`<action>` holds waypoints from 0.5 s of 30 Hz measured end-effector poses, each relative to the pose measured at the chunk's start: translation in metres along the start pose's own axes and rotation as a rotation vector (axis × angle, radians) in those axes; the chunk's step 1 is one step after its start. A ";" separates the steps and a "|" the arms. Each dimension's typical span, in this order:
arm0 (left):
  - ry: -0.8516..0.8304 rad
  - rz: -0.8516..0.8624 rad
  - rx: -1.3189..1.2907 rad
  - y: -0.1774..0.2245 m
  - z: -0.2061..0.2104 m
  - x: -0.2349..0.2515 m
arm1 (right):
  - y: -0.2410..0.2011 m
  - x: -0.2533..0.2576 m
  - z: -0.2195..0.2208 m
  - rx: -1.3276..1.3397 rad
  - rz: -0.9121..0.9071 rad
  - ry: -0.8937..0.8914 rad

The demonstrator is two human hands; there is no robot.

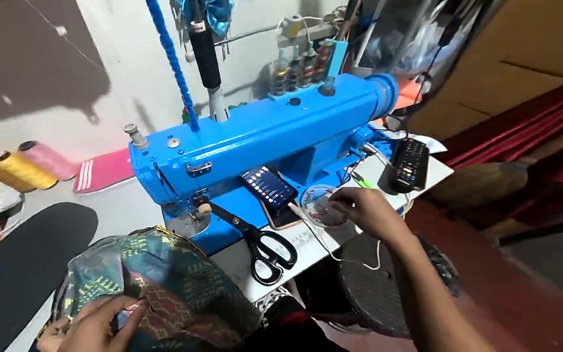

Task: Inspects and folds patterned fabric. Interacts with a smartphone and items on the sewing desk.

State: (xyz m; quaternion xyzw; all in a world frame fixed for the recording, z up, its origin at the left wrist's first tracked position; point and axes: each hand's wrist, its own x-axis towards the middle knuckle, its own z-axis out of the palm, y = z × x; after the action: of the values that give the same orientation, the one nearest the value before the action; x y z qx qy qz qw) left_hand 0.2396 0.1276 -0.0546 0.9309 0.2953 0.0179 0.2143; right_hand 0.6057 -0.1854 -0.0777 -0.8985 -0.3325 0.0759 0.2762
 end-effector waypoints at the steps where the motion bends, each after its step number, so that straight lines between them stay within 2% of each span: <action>1: 0.026 0.019 0.069 0.005 0.002 0.000 | -0.004 0.008 0.000 0.006 0.033 -0.078; 4: 0.040 0.050 0.252 0.016 0.006 -0.001 | -0.017 0.029 0.008 -0.001 0.108 -0.261; 6: 0.033 0.106 0.304 0.021 0.006 0.000 | -0.019 0.041 0.014 -0.027 0.141 -0.316; 9: -0.019 0.185 0.262 0.017 0.006 0.007 | -0.022 0.051 0.018 -0.091 0.173 -0.375; 15: -0.121 0.071 0.099 0.005 0.006 0.013 | -0.023 0.052 0.013 -0.219 0.211 -0.408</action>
State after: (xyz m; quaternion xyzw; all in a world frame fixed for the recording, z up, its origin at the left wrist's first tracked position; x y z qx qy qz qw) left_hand 0.2542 0.1289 -0.0591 0.9496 0.2491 -0.0456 0.1847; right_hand 0.6287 -0.1312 -0.0736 -0.9190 -0.2919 0.2474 0.0950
